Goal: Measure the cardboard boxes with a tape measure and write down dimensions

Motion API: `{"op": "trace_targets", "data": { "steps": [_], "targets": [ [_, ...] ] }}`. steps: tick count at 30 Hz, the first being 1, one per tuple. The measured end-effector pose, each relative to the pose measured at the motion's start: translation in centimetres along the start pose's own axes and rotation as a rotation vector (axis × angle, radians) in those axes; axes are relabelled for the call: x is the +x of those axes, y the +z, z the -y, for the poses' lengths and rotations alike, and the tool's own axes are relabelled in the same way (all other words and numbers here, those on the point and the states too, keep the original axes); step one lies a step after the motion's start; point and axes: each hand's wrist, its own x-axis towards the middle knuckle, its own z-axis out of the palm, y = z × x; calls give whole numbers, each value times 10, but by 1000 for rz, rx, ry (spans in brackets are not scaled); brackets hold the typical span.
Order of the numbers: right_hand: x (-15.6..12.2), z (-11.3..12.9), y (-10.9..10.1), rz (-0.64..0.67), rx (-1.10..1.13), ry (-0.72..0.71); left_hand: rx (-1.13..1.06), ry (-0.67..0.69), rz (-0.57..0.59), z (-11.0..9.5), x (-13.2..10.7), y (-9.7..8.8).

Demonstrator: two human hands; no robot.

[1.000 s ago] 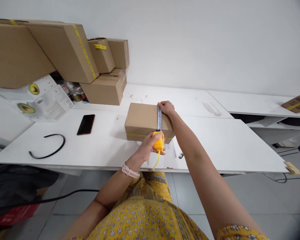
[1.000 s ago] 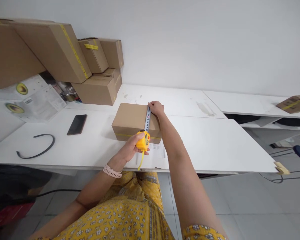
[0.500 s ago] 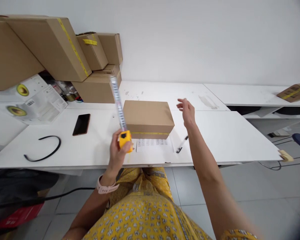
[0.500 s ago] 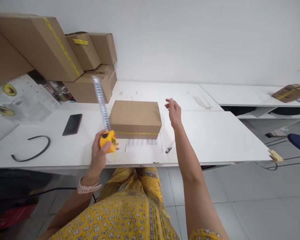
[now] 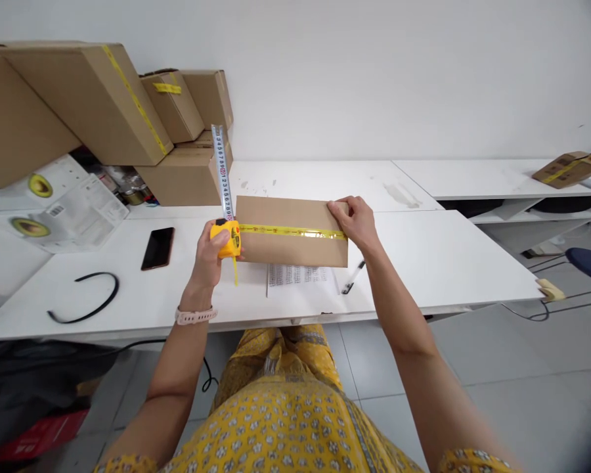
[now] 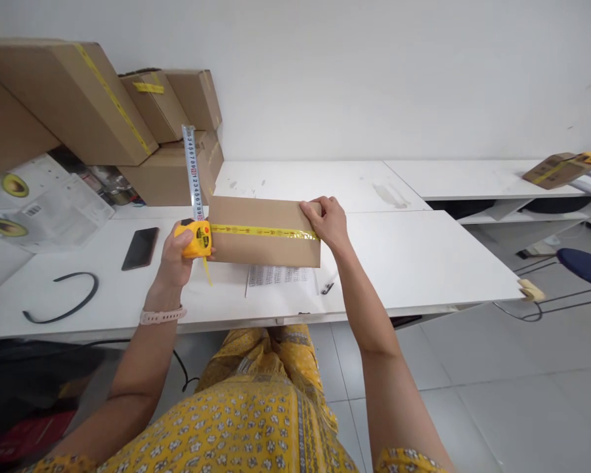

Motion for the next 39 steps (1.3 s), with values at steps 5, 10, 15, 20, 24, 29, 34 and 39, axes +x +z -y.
{"op": "trace_targets", "data": {
  "steps": [5, 10, 15, 20, 24, 29, 34, 39],
  "targets": [
    [14, 2, 14, -16, -90, -266, 24, 121, 3, -3, -27, 24],
    [12, 14, 26, 25, -222, -337, -74, -166, 286, 25, -101, 54],
    [8, 18, 25, 46, -334, -385, -122, -393, 375, 51, -135, 69],
    [4, 19, 22, 72, -401, -416, -138, -382, 366, 58, -129, 73],
    [5, 17, 22, 105, -424, -442, -129, -381, 348, 61, -126, 77],
    [7, 16, 22, 128, -451, -478, -125, -395, 357, 69, -130, 77],
    [8, 17, 22, 150, -468, -460, -128, -381, 358, 71, -129, 79],
    [9, 16, 24, 127, -444, -473, -146, -368, 363, 70, -127, 82]
  ]
}}
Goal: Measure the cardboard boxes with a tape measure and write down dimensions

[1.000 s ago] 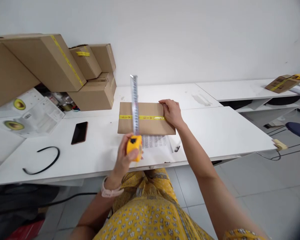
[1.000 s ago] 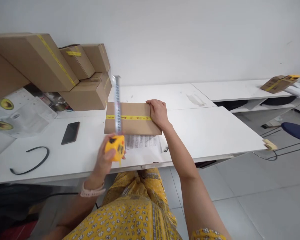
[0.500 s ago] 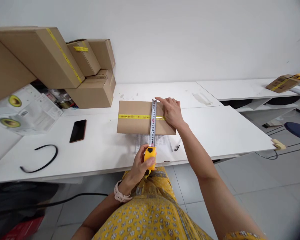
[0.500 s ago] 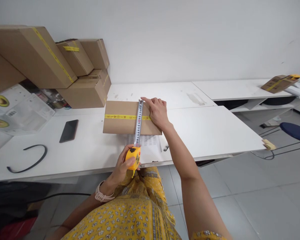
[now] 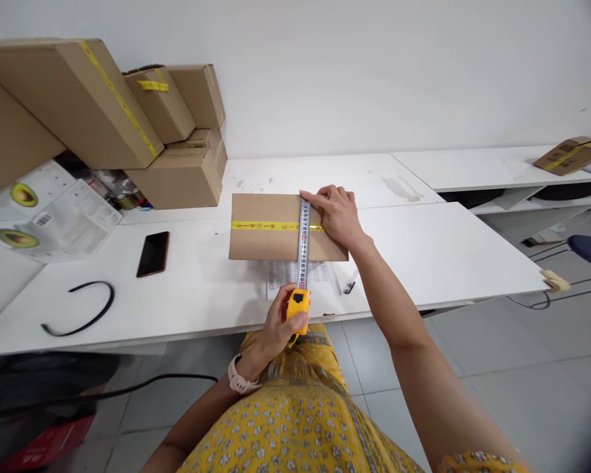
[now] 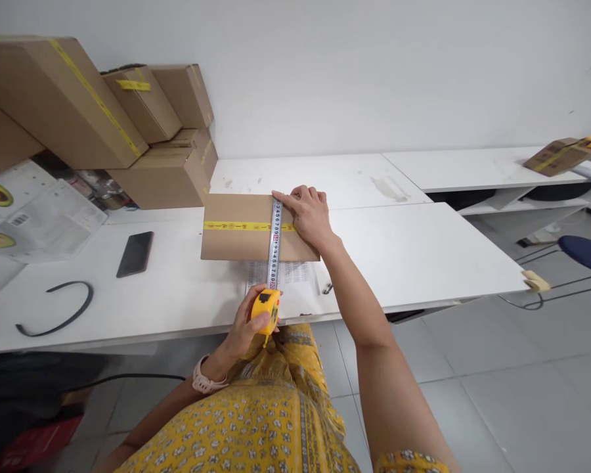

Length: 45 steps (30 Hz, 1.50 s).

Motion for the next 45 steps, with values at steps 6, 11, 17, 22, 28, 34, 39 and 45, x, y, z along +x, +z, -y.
{"op": "trace_targets", "data": {
  "steps": [6, 11, 17, 22, 28, 34, 39, 45],
  "targets": [
    [-1, -1, 0, 0, -5, -9, 24, 8, 2, 3, 0, 0],
    [-1, 0, -1, 18, 3, 3, 13, -7, -1, 4, 0, 1],
    [-1, 2, -2, 31, -9, 25, 25, -9, -3, 4, -1, 1],
    [-2, 0, -1, 40, -15, 6, 40, -21, -20, 6, 2, 2],
    [-1, -4, 2, -11, 68, 47, -2, 3, 9, -11, -12, -6],
    [-14, -20, 10, -110, 296, 328, 163, 499, -353, -54, -13, -48],
    [-30, -16, 4, -44, 416, 454, 83, 464, -565, -64, 17, -82],
    [-35, 0, -23, -127, 437, 431, 19, 521, -492, -67, 41, -83]
  ]
}}
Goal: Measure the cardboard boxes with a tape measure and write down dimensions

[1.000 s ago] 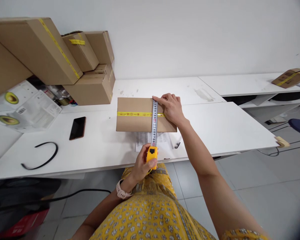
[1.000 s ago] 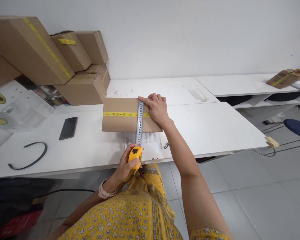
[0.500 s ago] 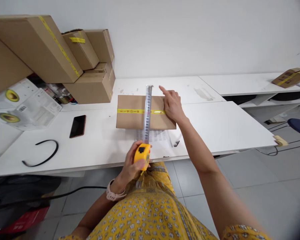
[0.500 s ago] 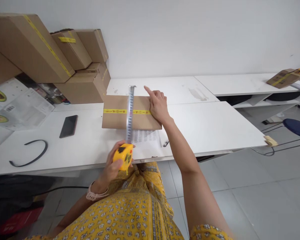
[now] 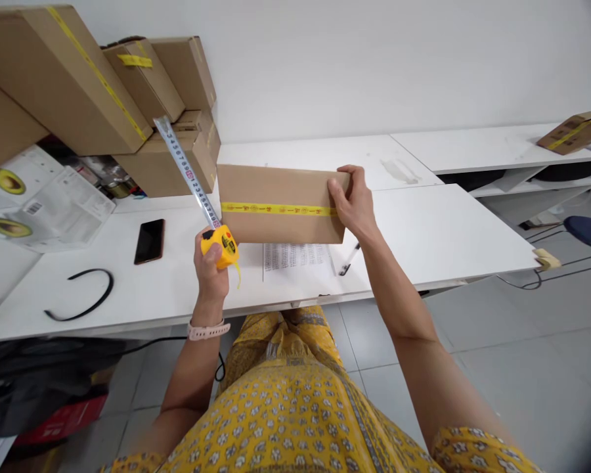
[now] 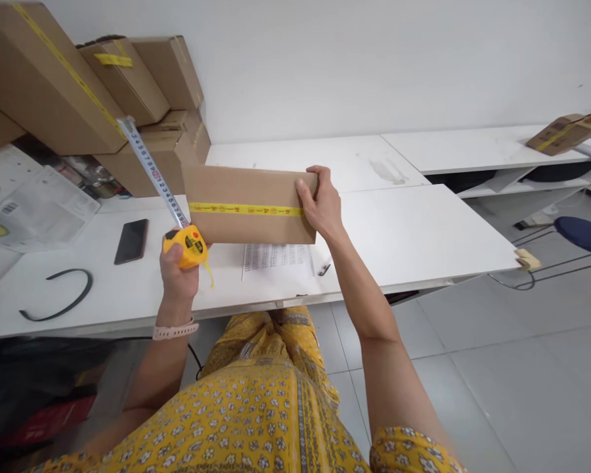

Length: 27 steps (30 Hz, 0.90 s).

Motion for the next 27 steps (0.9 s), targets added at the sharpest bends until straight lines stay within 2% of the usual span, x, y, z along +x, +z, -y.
{"op": "trace_targets", "data": {
  "steps": [3, 6, 10, 12, 14, 16, 17, 20, 22, 24, 27],
  "targets": [
    [2, -9, 1, -86, 23, -78, 5, 25, 41, 13, 15, 7],
    [2, -38, 17, -126, 39, -125, 20, -77, 72, 40, 28, 7],
    [-13, -78, 39, -138, 52, -107, 103, -189, 76, 70, 35, 2],
    [-23, -87, 42, -114, 39, -112, 183, -143, 35, 70, 32, -1],
    [-33, -85, 37, -116, 18, -120, 265, -31, 23, 58, 23, -5],
    [-39, -74, 26, -185, 43, -93, 320, 38, 155, 36, 7, -7],
    [-40, -64, 19, -222, 93, -64, 340, 21, 290, 24, -3, -8],
    [-45, -29, -3, -238, 349, 18, 423, -159, 761, -6, -35, -4],
    [-51, -9, -15, -226, 489, 42, 504, -268, 989, -14, -54, 0],
    [-64, 2, -22, -268, 555, 72, 558, -331, 1117, -13, -68, 2],
    [-93, -2, -22, -373, 565, 164, 605, -414, 1210, -4, -81, 0]
  ]
}}
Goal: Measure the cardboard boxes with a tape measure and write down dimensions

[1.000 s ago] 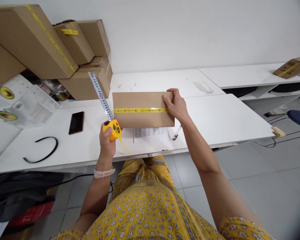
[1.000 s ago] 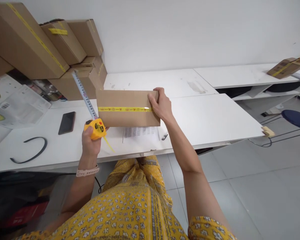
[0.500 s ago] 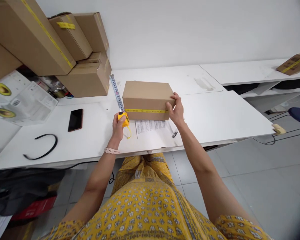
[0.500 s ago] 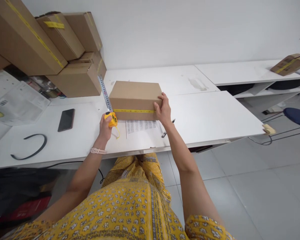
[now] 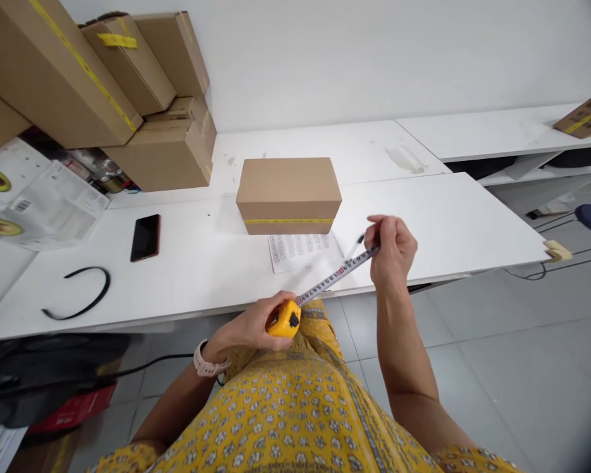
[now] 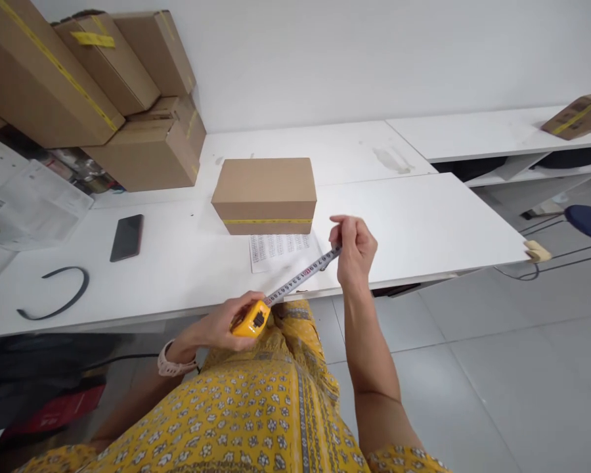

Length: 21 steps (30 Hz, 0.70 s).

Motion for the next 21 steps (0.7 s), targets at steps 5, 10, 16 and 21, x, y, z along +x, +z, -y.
{"op": "trace_targets", "data": {
  "steps": [5, 10, 16, 21],
  "targets": [
    [-61, -28, -3, -141, -190, 100, -120, -77, 10, 10, 9, 16],
    [-111, -40, 23, 149, -327, 48, -160, -7, -185, 9, 31, 24],
    [-69, -91, 0, -23, -682, -162, -20, 188, -657, 3, 54, -29],
    [-26, -132, -25, -30, -1102, 102, 389, 283, -1088, -26, 96, -107]
  ]
}}
